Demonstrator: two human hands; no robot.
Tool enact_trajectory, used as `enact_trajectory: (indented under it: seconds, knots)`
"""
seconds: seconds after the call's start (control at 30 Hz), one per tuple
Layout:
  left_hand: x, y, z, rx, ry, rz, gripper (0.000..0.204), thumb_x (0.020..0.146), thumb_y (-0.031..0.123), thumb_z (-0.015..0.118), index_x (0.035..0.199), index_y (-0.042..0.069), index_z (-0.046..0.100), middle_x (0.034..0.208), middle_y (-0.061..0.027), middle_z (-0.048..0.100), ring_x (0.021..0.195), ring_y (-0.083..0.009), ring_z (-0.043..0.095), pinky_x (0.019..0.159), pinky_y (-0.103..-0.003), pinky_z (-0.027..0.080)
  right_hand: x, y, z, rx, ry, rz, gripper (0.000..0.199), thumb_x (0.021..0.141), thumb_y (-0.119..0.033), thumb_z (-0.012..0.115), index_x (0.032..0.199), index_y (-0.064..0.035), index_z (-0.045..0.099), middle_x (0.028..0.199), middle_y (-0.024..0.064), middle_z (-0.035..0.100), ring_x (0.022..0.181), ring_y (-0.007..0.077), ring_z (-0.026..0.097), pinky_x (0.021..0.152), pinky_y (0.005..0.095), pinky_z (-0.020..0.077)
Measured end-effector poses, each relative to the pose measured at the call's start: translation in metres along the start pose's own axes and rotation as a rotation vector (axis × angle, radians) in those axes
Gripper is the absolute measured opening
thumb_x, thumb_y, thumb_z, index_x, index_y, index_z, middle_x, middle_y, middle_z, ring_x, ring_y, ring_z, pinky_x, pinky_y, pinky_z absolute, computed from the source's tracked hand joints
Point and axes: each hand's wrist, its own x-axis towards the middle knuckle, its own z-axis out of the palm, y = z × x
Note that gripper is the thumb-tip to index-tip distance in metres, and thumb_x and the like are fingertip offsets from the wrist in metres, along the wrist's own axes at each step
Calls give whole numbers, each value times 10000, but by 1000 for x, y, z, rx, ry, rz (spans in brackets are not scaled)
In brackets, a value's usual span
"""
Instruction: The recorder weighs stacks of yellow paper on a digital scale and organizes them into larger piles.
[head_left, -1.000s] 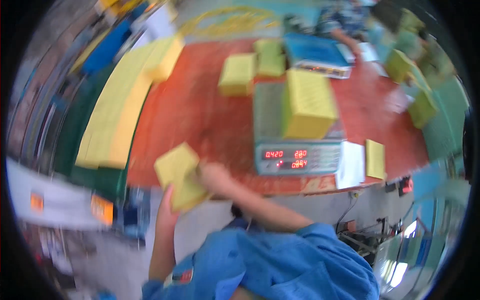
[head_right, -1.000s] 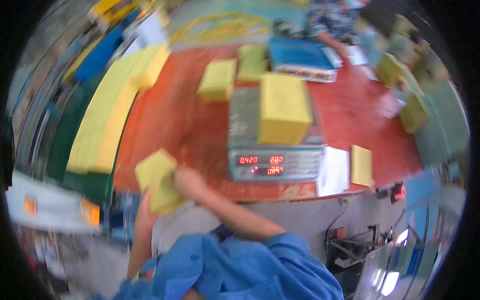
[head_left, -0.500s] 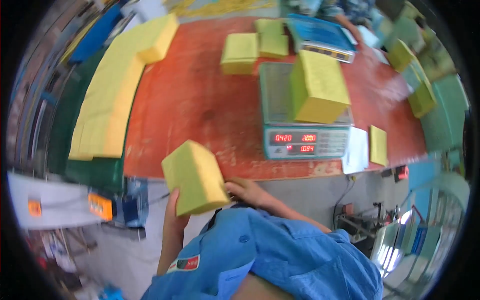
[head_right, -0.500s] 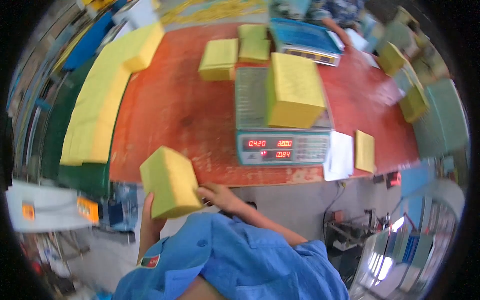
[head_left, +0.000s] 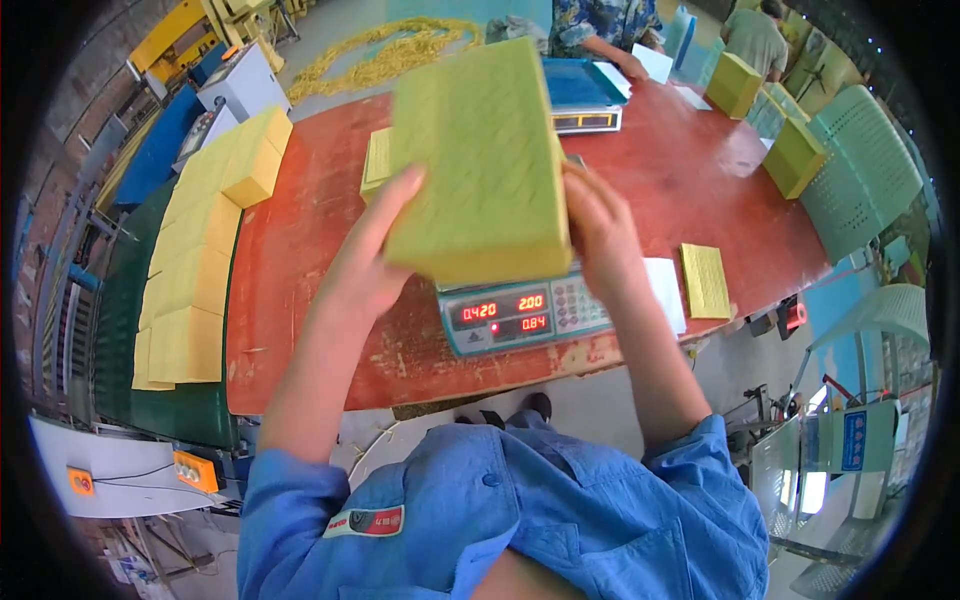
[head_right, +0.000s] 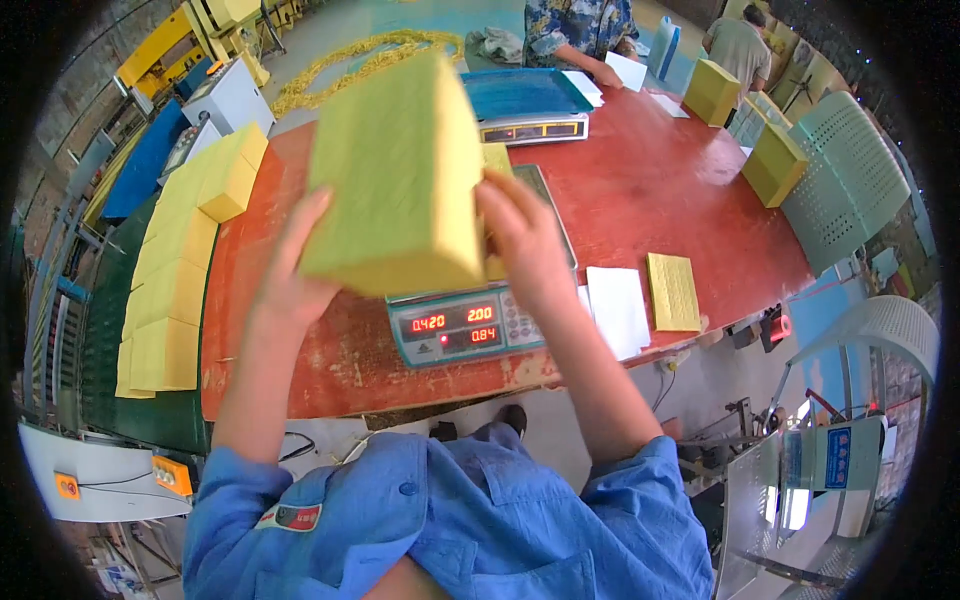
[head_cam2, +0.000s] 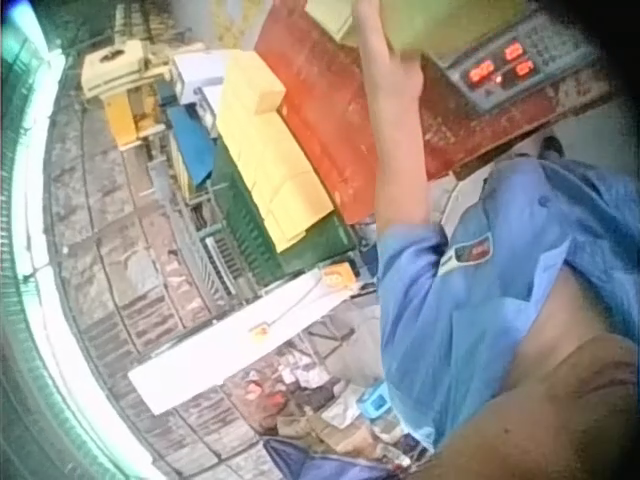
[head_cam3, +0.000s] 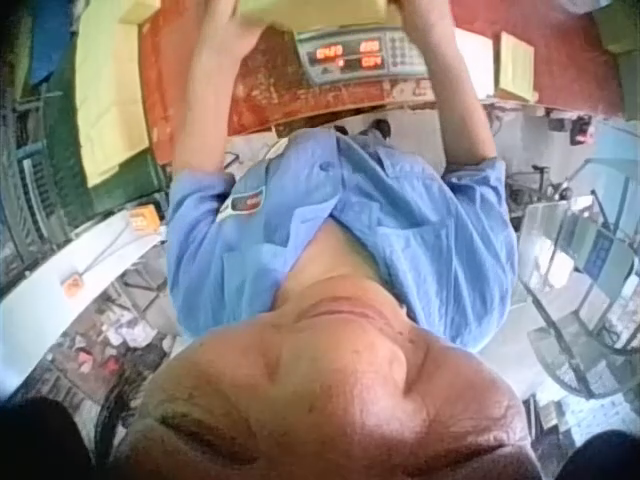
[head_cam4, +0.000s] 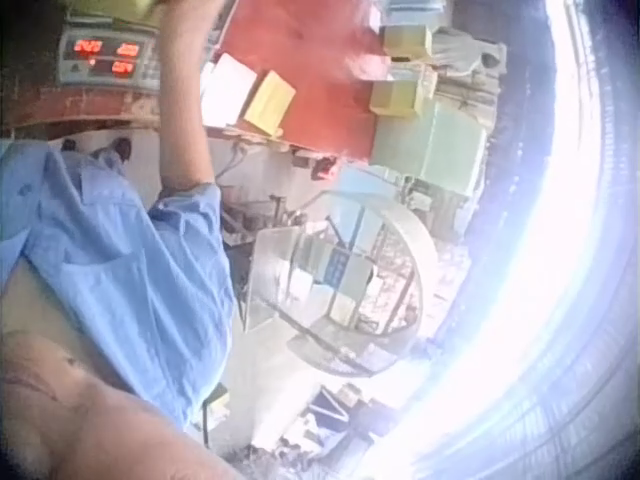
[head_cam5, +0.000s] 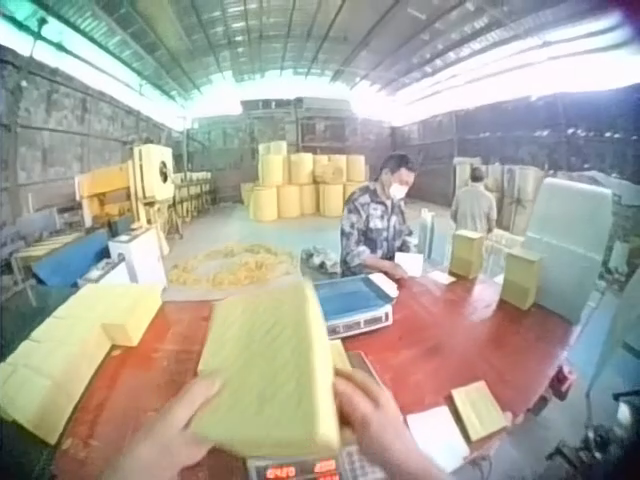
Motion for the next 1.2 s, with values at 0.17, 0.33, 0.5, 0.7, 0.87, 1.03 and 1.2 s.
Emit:
enact_trajectory:
  seconds: [0.17, 0.33, 0.5, 0.7, 0.87, 1.03, 1.2]
  knots:
    - [91, -3, 53, -265, -29, -432, 656, 886, 543, 589, 1373, 115, 490, 1321, -72, 539, 1176, -231, 522, 945, -398, 432, 69, 17, -63, 208, -53, 88, 352, 975, -259, 527, 1182, 10, 620, 959, 39, 664, 781, 97, 617, 653, 246, 484]
    - [108, -33, 48, -159, 14, -492, 722, 823, 624, 603, 1345, 133, 514, 1267, -58, 554, 1109, -210, 520, 907, -418, 419, 92, 38, -73, 225, -107, 127, 328, 977, -245, 512, 1142, 7, 644, 936, 43, 673, 773, 112, 627, 675, 260, 487]
    - [106, -36, 46, -94, 48, -506, 666, 824, 627, 602, 1302, 166, 549, 1233, -53, 558, 1087, -196, 514, 882, -435, 425, 92, 38, -71, 178, -85, 137, 325, 969, -226, 519, 1148, 14, 645, 945, 60, 677, 794, 129, 626, 690, 275, 487]
    - [94, -30, 55, -29, 75, -511, 676, 827, 638, 590, 1310, 167, 540, 1243, -59, 557, 1095, -203, 519, 878, -424, 427, 85, 47, -70, 131, -40, 116, 326, 965, -209, 516, 1151, 20, 656, 955, 65, 683, 814, 130, 618, 714, 274, 473]
    - [92, -29, 56, 15, 66, -507, 696, 831, 647, 577, 1321, 155, 527, 1236, -55, 565, 1100, -195, 522, 882, -426, 428, 81, 52, -72, 116, -35, 69, 330, 963, -214, 520, 1140, 22, 668, 964, 63, 683, 818, 125, 608, 736, 264, 459]
    - [87, -31, 56, 6, 80, -493, 708, 828, 656, 575, 1314, 143, 533, 1221, -47, 577, 1092, -172, 524, 878, -399, 415, 81, 56, -64, 99, 3, 55, 334, 958, -215, 529, 1147, 22, 669, 963, 59, 684, 820, 125, 601, 740, 267, 460]
    - [91, -42, 58, -15, 117, -411, 674, 882, 633, 549, 1338, 136, 536, 1223, -59, 591, 1100, -174, 522, 888, -364, 400, 80, 56, -63, 26, 77, -8, 347, 958, -211, 533, 1184, 17, 664, 995, 73, 686, 846, 121, 601, 739, 267, 473]
